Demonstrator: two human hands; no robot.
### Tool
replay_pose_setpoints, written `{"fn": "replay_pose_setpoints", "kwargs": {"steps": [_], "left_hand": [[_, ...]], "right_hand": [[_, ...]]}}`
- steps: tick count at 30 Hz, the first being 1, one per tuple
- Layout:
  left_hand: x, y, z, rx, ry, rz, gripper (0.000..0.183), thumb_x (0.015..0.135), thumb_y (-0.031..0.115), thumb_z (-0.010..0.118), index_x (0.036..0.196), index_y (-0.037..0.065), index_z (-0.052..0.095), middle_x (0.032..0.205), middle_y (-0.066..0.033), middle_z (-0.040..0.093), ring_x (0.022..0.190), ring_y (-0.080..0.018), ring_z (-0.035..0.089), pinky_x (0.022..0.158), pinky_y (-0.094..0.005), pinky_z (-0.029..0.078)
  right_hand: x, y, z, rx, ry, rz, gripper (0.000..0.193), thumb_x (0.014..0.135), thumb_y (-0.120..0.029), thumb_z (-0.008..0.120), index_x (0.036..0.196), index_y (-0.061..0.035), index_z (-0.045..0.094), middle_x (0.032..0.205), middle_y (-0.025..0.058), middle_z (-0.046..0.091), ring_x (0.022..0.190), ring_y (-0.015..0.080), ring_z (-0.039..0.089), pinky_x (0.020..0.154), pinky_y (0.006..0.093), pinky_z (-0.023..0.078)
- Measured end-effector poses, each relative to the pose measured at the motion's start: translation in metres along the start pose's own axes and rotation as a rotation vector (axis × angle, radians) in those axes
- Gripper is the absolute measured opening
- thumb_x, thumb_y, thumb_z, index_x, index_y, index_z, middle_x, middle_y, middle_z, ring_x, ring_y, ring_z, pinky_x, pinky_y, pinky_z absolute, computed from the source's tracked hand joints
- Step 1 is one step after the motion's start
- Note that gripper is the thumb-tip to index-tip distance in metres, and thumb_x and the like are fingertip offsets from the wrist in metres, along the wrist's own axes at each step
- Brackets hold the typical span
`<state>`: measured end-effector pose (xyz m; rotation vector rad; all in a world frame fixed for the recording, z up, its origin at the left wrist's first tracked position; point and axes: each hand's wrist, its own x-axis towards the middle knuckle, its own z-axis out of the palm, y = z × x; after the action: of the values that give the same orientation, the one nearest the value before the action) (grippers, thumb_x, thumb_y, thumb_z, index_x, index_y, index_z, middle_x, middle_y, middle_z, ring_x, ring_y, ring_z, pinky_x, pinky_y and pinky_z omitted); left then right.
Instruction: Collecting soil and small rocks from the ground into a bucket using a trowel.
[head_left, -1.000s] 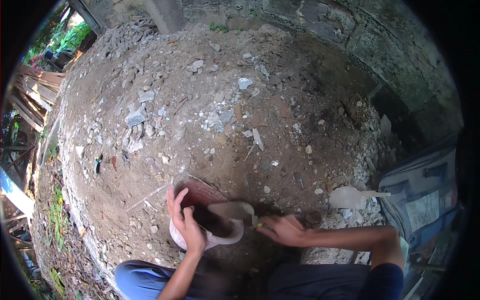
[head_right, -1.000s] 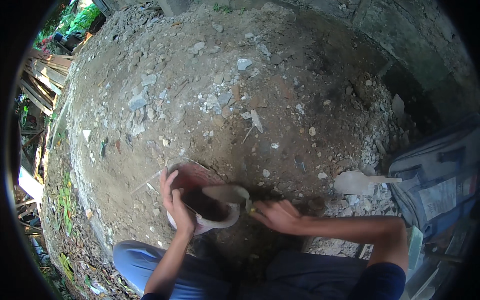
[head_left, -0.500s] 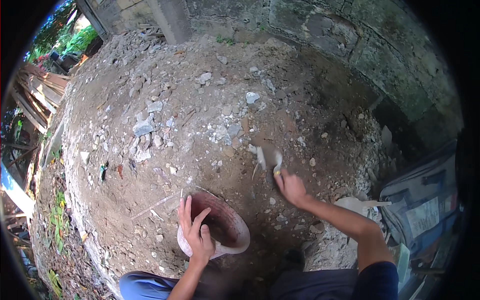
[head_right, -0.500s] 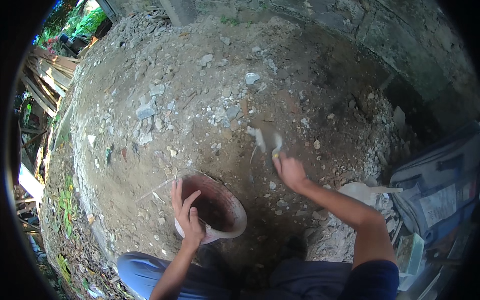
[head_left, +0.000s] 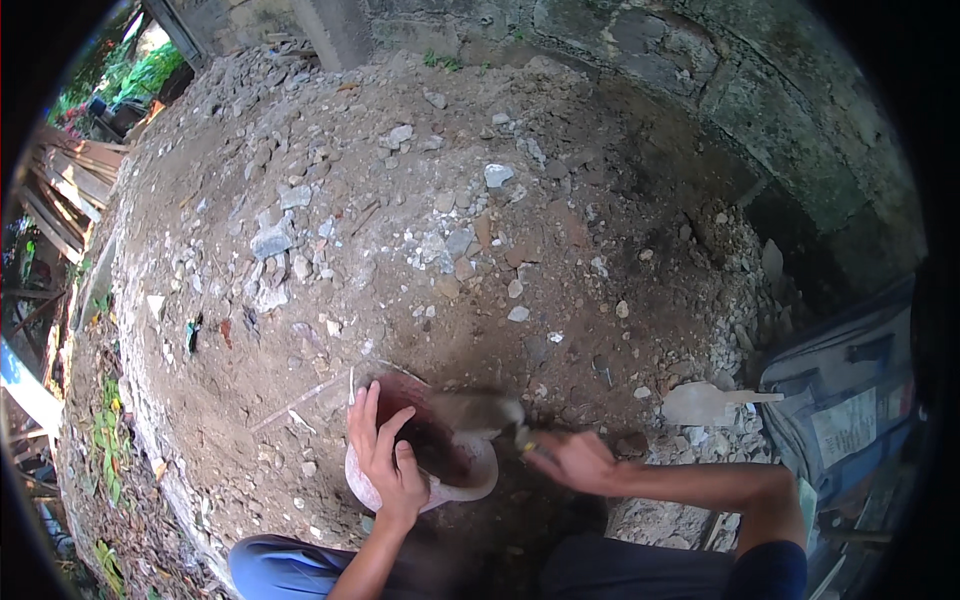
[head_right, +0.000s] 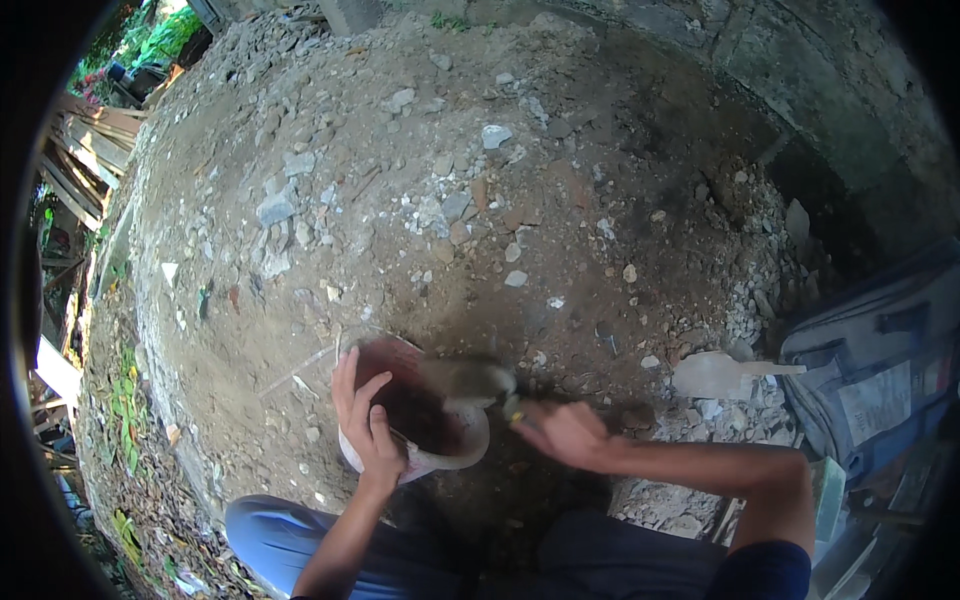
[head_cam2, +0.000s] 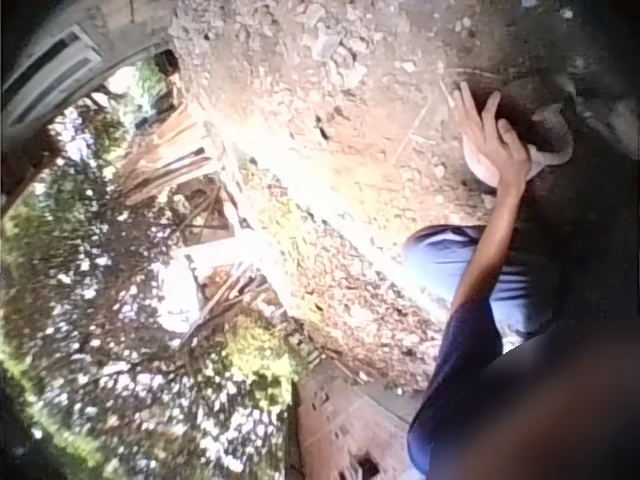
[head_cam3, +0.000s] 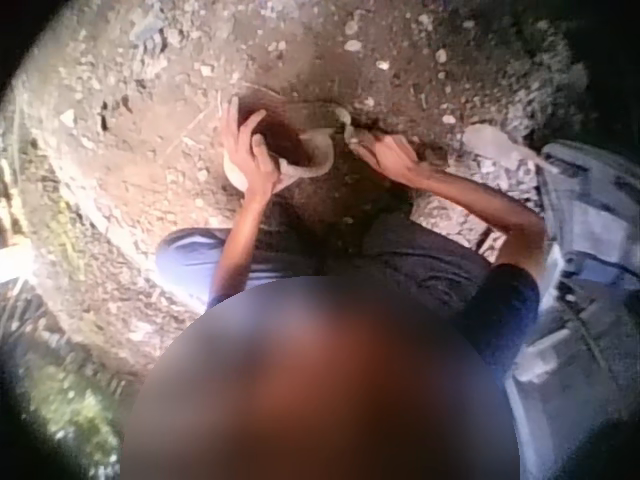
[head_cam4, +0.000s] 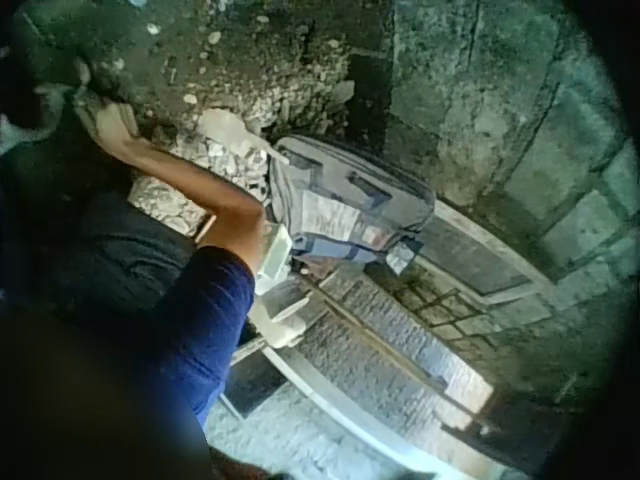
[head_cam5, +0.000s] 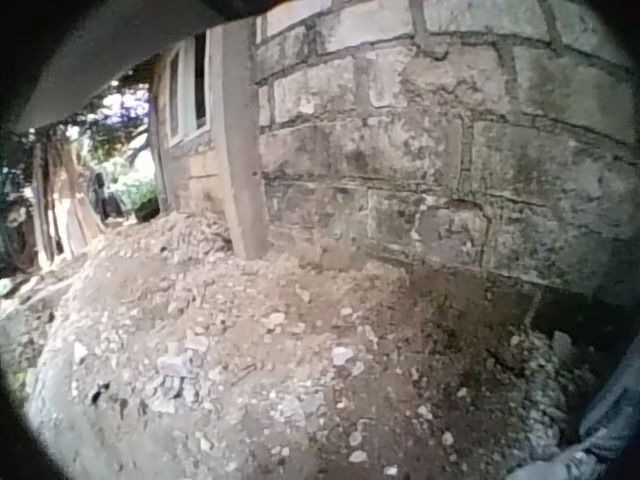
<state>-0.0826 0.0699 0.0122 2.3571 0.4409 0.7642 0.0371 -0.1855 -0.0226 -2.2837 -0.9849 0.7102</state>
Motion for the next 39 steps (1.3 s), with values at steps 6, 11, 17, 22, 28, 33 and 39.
{"fn": "replay_pose_setpoints", "kwargs": {"steps": [6, 11, 17, 22, 28, 33, 39], "left_hand": [[-0.003, -0.005, -0.004, -0.017, 0.034, -0.026, 0.053, 0.105, 0.040, 0.033, 0.113, 0.000, 0.068, 0.147, -0.0257, 0.049, 0.142, -0.0446, 0.038, 0.120, -0.0540, 0.021], [-0.005, -0.002, 0.002, -0.011, 0.041, 0.008, 0.055, 0.105, 0.041, 0.031, 0.111, 0.000, 0.068, 0.145, -0.0254, 0.051, 0.141, -0.0448, 0.040, 0.119, -0.0542, 0.022], [-0.005, -0.008, 0.009, -0.037, 0.033, -0.018, 0.054, 0.105, 0.041, 0.032, 0.109, 0.000, 0.068, 0.145, -0.0248, 0.052, 0.141, -0.0444, 0.040, 0.119, -0.0543, 0.022], [0.004, -0.005, 0.002, -0.011, 0.036, -0.009, 0.053, 0.104, 0.040, 0.032, 0.109, 0.000, 0.067, 0.145, -0.0237, 0.052, 0.141, -0.0440, 0.040, 0.119, -0.0541, 0.022], [0.003, -0.009, 0.007, -0.029, 0.037, -0.020, 0.052, 0.104, 0.038, 0.033, 0.108, -0.001, 0.067, 0.143, -0.0233, 0.054, 0.141, -0.0438, 0.039, 0.119, -0.0543, 0.021], [0.002, -0.009, 0.005, -0.016, 0.036, -0.021, 0.052, 0.103, 0.038, 0.033, 0.108, -0.001, 0.067, 0.142, -0.0226, 0.055, 0.141, -0.0435, 0.040, 0.119, -0.0548, 0.021], [0.006, -0.009, 0.002, -0.007, 0.031, -0.020, 0.052, 0.103, 0.039, 0.033, 0.107, 0.000, 0.067, 0.140, -0.0216, 0.057, 0.140, -0.0433, 0.041, 0.119, -0.0548, 0.021]], "right_hand": [[0.041, -0.016, -0.002, -0.009, 0.075, -0.190, 0.031, 0.098, -0.032, 0.059, 0.112, -0.0046, 0.060, 0.076, 0.0196, 0.068, 0.064, 0.0410, 0.068, 0.054, 0.0494, 0.054], [0.116, 0.041, -0.037, -0.201, 0.308, -0.043, 0.031, 0.101, -0.035, 0.056, 0.106, -0.0041, 0.059, 0.068, 0.0220, 0.066, 0.064, 0.0440, 0.067, 0.055, 0.0526, 0.053], [0.128, 0.060, 0.004, -0.176, 0.208, 0.107, 0.038, 0.103, -0.038, 0.052, 0.108, -0.0013, 0.058, 0.074, 0.0286, 0.067, 0.075, 0.0504, 0.066, 0.069, 0.0574, 0.055], [0.129, 0.043, -0.005, -0.031, 0.211, 0.122, 0.039, 0.103, -0.037, 0.051, 0.114, -0.0010, 0.058, 0.077, 0.0305, 0.066, 0.080, 0.0531, 0.065, 0.075, 0.0600, 0.053], [0.125, 0.045, -0.009, 0.021, 0.165, 0.167, 0.039, 0.103, -0.038, 0.051, 0.115, -0.0017, 0.059, 0.079, 0.0302, 0.067, 0.082, 0.0528, 0.065, 0.077, 0.0598, 0.052], [0.127, 0.047, -0.026, 0.001, 0.143, 0.143, 0.037, 0.102, -0.038, 0.052, 0.113, -0.0036, 0.060, 0.080, 0.0264, 0.068, 0.081, 0.0492, 0.066, 0.074, 0.0570, 0.052], [0.188, 0.031, -0.029, -0.210, 0.115, -0.072, 0.040, 0.103, -0.043, 0.048, 0.112, -0.0057, 0.062, 0.084, 0.0235, 0.070, 0.083, 0.0461, 0.067, 0.075, 0.0556, 0.051]]}}
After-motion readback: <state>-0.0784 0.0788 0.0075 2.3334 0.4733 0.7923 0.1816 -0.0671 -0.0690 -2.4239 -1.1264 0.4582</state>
